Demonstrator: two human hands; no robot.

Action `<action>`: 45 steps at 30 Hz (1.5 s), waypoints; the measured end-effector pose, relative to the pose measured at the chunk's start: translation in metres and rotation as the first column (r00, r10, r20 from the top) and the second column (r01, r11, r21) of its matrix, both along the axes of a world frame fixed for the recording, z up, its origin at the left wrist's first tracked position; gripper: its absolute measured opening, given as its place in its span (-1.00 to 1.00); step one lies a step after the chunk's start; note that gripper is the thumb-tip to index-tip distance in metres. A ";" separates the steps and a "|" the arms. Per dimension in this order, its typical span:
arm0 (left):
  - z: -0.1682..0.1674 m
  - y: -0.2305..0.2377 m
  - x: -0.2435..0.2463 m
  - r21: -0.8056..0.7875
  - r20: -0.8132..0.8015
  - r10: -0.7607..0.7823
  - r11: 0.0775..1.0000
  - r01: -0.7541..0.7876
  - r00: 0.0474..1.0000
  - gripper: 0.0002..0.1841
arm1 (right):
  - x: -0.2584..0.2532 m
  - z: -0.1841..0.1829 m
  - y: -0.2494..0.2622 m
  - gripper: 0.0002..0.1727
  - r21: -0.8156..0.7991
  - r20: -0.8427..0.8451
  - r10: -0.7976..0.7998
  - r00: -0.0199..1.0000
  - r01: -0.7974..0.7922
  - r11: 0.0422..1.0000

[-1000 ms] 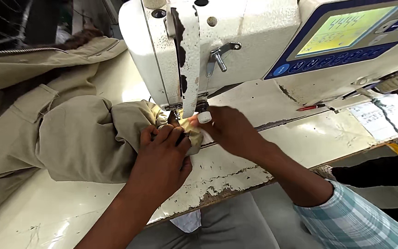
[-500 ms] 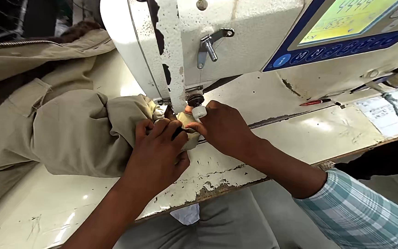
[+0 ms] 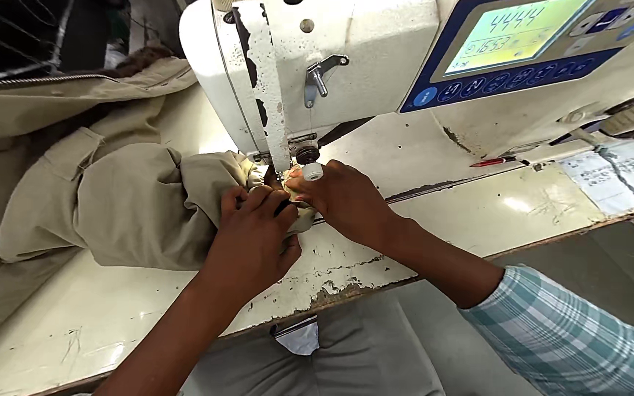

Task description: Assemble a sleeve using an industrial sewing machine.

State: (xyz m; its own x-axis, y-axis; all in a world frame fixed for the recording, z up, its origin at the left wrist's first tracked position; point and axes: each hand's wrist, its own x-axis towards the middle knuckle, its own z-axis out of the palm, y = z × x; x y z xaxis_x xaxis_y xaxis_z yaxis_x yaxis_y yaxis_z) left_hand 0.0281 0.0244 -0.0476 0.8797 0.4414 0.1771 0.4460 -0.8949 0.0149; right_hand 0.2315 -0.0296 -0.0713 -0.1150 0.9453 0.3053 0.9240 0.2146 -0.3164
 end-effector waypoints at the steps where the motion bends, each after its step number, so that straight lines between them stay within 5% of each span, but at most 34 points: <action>1: 0.000 0.001 0.000 -0.001 0.002 -0.001 1.000 0.001 1.000 -0.64 | 0.001 0.000 0.001 -0.67 0.000 -0.008 0.001 1.000 -0.001 1.000; 19: -0.006 0.004 -0.005 0.032 0.039 -0.029 0.999 0.027 0.999 -0.64 | -0.002 0.010 0.004 -0.66 -0.031 0.157 0.057 0.986 -0.053 0.998; 26: -0.001 0.003 -0.004 0.018 0.023 -0.023 1.000 0.022 0.999 -0.65 | 0.004 0.010 0.003 -0.54 -0.036 -0.156 -0.023 0.988 0.018 0.999; 31: -0.001 0.005 -0.003 0.013 0.022 -0.026 1.000 0.026 0.999 -0.65 | 0.002 0.005 0.000 -0.61 -0.006 0.032 -0.022 0.999 0.022 1.000; 45: -0.006 0.011 -0.006 0.019 0.051 -0.063 0.998 0.062 0.997 -0.64 | -0.010 0.015 -0.001 -0.67 0.010 0.212 -0.027 0.977 0.026 1.000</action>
State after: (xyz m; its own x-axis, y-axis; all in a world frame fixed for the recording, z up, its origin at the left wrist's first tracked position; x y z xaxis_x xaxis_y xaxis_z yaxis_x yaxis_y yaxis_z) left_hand 0.0224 0.0354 -0.0533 0.8950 0.3823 0.2297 0.3883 -0.9213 0.0205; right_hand 0.2212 -0.0306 -0.0564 -0.1528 0.9469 0.2830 0.9754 0.1905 -0.1108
